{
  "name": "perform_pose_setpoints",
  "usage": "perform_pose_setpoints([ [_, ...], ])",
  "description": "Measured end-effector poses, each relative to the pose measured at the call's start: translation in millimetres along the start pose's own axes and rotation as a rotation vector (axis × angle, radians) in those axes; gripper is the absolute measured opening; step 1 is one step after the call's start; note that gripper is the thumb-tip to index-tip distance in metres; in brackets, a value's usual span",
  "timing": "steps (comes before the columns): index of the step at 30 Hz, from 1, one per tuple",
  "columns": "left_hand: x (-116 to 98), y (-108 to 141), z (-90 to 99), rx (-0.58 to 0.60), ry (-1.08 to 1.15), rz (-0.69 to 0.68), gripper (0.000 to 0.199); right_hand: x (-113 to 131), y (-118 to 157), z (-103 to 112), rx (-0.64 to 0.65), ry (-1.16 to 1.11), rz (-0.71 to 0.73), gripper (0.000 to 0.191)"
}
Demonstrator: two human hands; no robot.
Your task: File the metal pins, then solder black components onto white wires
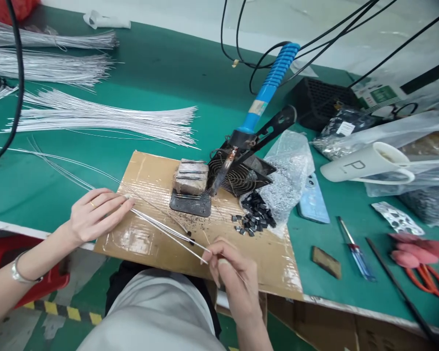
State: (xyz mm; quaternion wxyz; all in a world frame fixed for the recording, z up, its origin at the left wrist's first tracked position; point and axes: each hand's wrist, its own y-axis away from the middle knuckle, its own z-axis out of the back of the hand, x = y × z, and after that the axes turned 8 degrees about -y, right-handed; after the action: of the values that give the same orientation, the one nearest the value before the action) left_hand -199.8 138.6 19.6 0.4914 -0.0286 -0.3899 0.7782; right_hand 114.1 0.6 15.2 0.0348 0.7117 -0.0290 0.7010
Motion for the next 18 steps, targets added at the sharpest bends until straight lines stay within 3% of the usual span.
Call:
perform_pose_setpoints([
  [6,-2,-2,1.4,0.009,-0.05,0.002,0.02,-8,-1,-8,-0.042,-0.019,-0.04,0.034],
  [14,-3,10,1.6,0.057,-0.006,0.028,0.029,-9,-6,-10,-0.075,-0.02,0.041,0.032],
  [18,-25,-6,5.1,0.061,0.118,0.198,0.035,1,-10,-12,0.001,0.027,0.099,0.027],
])
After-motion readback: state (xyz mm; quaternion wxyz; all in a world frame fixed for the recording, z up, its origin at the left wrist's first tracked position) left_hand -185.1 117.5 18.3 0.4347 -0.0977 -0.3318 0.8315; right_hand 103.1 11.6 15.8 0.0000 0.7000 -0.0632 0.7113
